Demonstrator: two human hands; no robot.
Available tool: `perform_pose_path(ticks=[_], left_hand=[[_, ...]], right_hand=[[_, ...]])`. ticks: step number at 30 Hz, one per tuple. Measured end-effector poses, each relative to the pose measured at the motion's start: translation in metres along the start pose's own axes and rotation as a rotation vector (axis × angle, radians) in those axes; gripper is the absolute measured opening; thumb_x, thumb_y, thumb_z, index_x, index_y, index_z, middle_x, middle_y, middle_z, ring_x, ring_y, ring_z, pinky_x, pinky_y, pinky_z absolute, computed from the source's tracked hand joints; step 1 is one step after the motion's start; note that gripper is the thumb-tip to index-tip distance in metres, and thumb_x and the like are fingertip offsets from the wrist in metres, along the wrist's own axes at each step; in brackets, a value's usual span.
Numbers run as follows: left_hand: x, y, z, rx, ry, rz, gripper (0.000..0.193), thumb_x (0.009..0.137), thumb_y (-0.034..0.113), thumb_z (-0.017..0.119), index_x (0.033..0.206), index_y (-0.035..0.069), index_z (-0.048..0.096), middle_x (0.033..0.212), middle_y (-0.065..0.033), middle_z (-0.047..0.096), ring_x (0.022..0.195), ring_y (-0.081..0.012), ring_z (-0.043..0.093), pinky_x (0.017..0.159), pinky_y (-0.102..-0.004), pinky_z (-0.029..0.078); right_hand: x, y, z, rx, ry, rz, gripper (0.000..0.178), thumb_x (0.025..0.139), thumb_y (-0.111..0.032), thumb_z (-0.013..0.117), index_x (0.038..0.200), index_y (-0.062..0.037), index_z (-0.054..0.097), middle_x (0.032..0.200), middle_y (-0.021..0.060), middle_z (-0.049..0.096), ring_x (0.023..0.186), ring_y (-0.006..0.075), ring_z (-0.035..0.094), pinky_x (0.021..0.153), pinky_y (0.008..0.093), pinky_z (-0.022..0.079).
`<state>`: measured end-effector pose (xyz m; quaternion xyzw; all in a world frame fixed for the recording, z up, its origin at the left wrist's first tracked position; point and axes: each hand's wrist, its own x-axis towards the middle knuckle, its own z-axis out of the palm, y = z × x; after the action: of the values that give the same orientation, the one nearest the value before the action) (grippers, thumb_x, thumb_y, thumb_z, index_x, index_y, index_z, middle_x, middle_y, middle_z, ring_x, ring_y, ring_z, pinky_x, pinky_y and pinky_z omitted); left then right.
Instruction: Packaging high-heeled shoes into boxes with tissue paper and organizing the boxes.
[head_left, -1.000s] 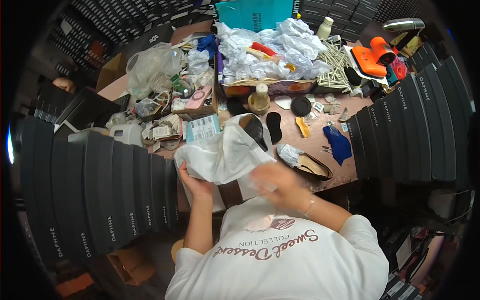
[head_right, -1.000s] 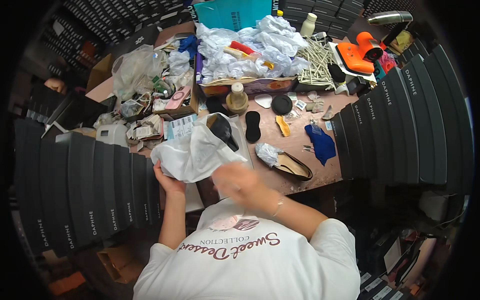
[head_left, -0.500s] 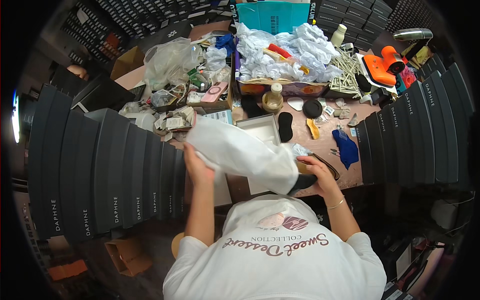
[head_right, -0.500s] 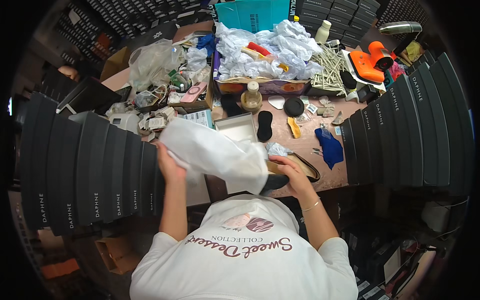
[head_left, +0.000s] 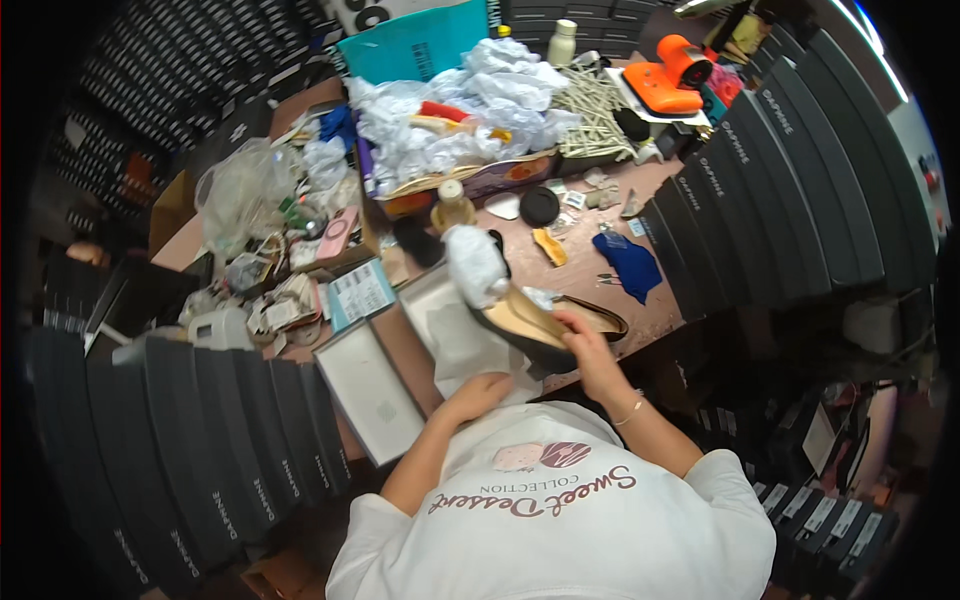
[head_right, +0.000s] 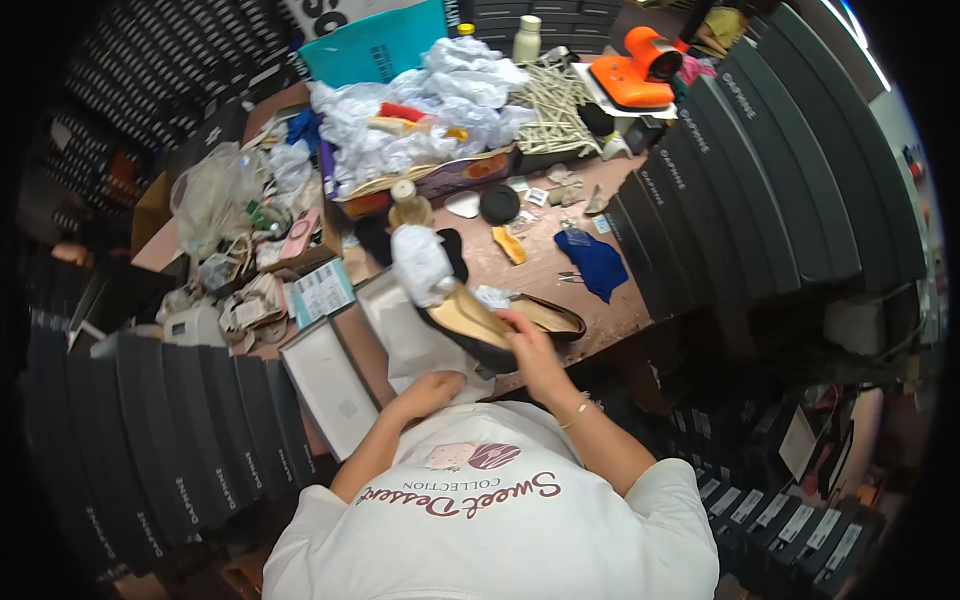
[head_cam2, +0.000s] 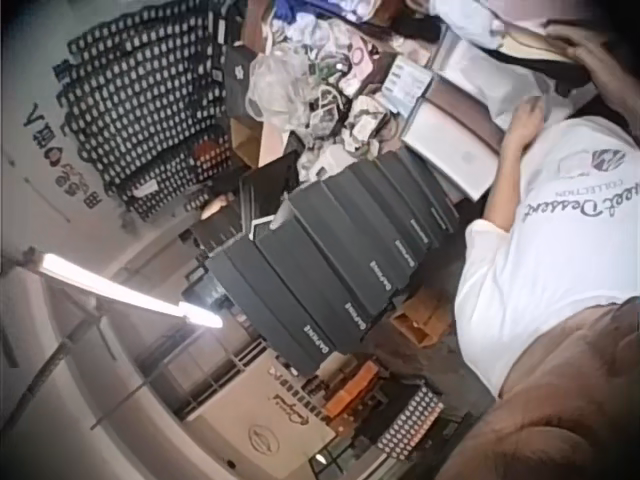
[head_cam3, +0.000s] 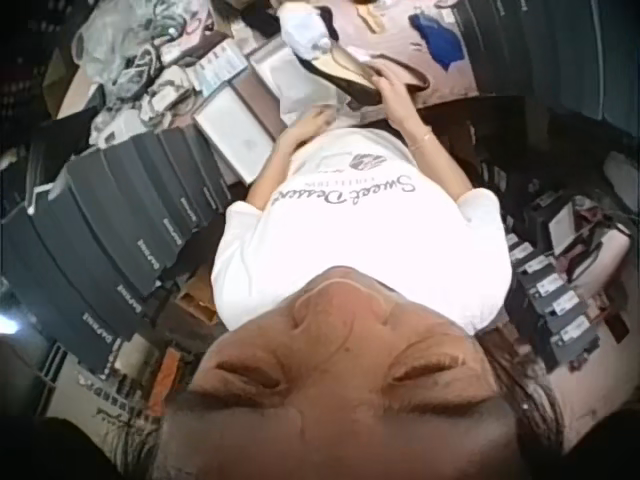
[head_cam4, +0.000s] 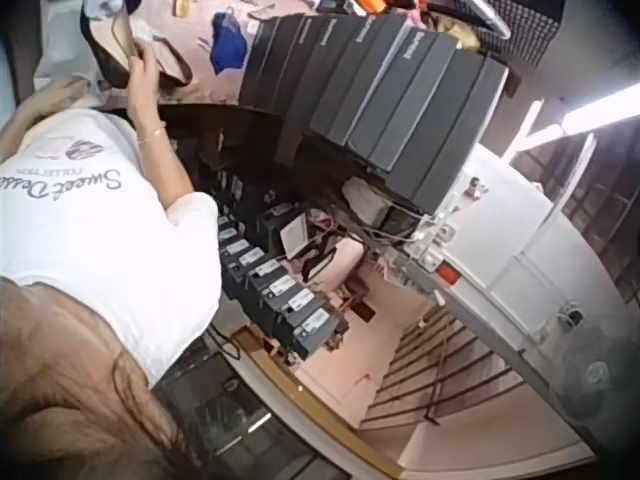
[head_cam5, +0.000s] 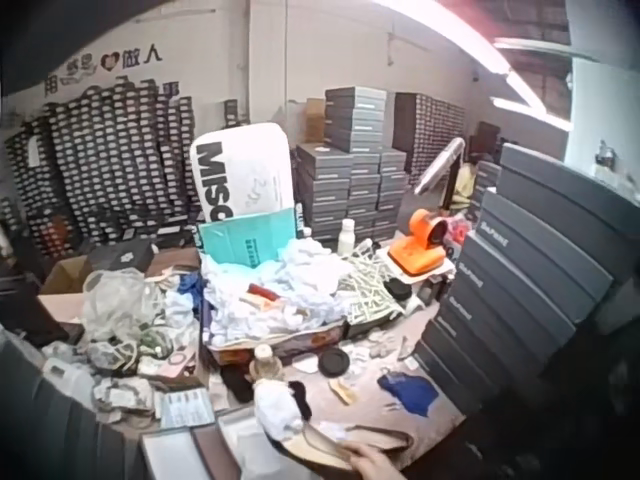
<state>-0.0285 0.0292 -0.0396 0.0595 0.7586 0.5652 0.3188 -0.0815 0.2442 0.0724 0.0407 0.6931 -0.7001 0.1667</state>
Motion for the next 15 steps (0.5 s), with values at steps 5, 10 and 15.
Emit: perform_pose_path(ticks=[5,10,15], left_hand=[[0.002,0.026,-0.016,-1.484,0.432,0.054,0.05,0.089,0.044,0.05,0.121,0.004,0.051,0.113,-0.0108,0.059,0.106,-0.025,0.056,0.094,-0.0386,0.042],[0.02,-0.017,0.002,-1.452,0.617,-0.311,0.038,0.091,0.025,0.051,0.122,0.003,0.049,0.116,-0.0111,0.057,0.105,-0.0261,0.056,0.092,-0.0397,0.044],[0.036,-0.041,0.013,-1.277,0.724,-0.377,0.038,0.089,0.017,0.05,0.124,0.006,0.044,0.109,-0.0107,0.056,0.098,-0.0252,0.057,0.083,-0.0388,0.048]], right_hand=[[0.007,0.037,0.026,-0.215,-0.393,0.049,0.036,0.09,-0.019,0.051,0.122,-0.0021,0.053,0.116,0.0124,0.058,0.104,0.0174,0.054,0.091,0.0296,0.041],[0.142,0.034,-0.054,-0.497,-0.007,-0.22,0.032,0.088,-0.018,0.056,0.112,0.0027,0.058,0.104,0.0166,0.064,0.092,0.0234,0.062,0.081,0.0324,0.047],[0.297,0.058,-0.146,-0.966,0.32,-0.346,0.031,0.077,-0.018,0.064,0.105,-0.0027,0.063,0.101,0.0183,0.063,0.091,0.0318,0.06,0.082,0.0423,0.046]])
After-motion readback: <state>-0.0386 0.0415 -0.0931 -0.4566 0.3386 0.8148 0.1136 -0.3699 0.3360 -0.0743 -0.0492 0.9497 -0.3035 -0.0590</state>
